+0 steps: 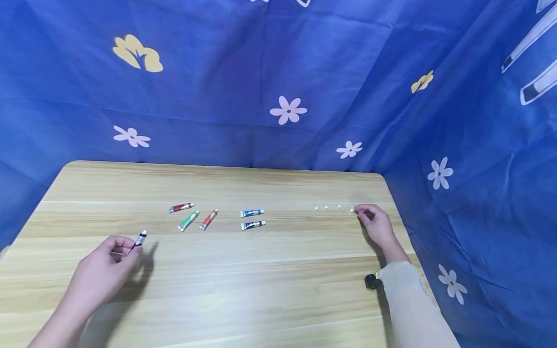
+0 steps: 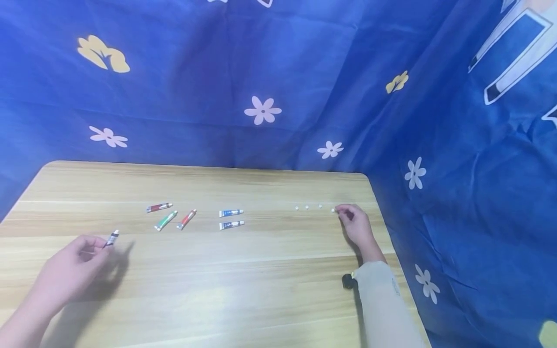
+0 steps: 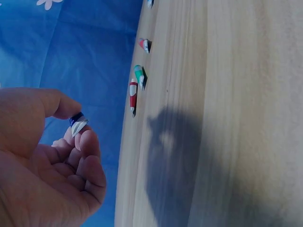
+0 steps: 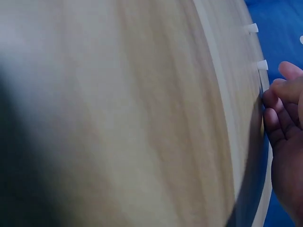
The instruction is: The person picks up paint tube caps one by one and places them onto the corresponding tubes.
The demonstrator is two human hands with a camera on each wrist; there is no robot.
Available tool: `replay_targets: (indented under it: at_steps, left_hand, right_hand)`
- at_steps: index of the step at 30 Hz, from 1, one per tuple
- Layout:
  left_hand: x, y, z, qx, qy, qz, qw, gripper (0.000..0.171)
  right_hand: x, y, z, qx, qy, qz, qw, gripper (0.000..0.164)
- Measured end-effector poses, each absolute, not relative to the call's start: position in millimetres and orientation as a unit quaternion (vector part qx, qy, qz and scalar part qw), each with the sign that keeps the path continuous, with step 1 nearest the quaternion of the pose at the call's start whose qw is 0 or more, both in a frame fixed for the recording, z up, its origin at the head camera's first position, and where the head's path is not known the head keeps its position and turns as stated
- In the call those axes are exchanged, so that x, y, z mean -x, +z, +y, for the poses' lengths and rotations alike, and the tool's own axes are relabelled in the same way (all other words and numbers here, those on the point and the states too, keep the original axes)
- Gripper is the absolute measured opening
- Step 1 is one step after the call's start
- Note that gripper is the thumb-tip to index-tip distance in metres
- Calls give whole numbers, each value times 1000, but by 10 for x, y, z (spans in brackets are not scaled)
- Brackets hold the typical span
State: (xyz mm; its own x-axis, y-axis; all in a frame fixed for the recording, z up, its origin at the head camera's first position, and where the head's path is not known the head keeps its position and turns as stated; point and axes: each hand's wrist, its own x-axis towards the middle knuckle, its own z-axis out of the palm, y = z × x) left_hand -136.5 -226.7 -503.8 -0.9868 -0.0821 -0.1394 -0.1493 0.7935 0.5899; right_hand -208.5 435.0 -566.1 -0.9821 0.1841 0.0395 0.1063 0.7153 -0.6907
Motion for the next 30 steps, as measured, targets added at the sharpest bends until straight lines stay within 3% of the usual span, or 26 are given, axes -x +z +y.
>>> replay_targets:
  at_steps: [15, 30]
  left_hand:
    - [1327, -5082, -2361, 79, 319, 941, 74, 38]
    - [1295, -5118, -2334, 65, 323, 942, 61, 35]
  right_hand:
    - [2251, -5619, 4391, 44, 309, -950, 10, 24]
    - [2266, -5642, 4363, 49, 309, -950, 18, 22]
